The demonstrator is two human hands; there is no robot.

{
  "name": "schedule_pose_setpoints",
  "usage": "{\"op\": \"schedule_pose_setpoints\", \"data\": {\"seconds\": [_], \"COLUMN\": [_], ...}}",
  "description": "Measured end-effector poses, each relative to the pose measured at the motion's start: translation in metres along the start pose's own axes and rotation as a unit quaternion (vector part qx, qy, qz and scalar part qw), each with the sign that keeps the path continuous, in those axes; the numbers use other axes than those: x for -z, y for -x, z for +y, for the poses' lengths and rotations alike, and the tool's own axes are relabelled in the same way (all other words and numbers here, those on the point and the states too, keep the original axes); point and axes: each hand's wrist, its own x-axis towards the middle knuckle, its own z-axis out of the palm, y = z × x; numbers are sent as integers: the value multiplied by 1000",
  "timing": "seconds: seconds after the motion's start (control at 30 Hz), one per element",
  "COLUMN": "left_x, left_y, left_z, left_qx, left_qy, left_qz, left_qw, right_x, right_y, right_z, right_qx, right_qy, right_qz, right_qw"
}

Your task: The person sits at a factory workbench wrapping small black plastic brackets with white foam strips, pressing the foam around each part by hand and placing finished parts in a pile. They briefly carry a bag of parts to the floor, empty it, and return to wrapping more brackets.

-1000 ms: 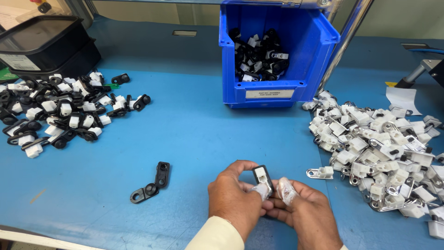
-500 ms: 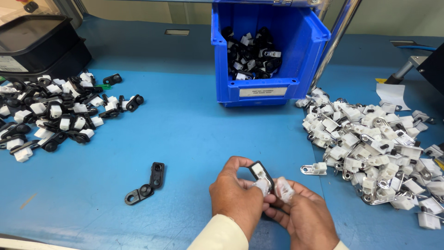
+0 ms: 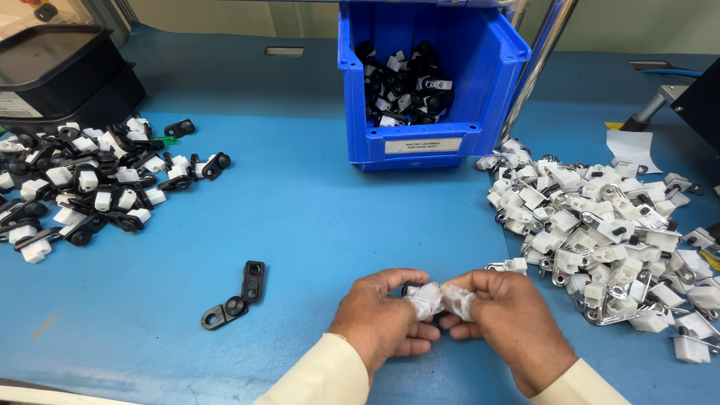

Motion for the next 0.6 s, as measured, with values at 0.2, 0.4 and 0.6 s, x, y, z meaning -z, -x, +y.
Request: {"op": "schedule_pose_setpoints", "data": {"seconds": [0.2,0.4,0.6], "left_x": [1,-12,-20], "left_y": [0,6,15], "left_z": [-3,-2,3], "left_qx": [12,-11,-59], "left_qy": [123,88,5], "left_qz": [-3,49,109], "left_qw": [992,995,992], "right_x": [-3,-7,-19], "right_y": [10,7,10], "right_z": [1,10,6], "right_qx": [-79,-40,-32], "right_qy": [-198,-164,-210], "right_qz": [13,42,110], "right_qw": [977,985,971]}}
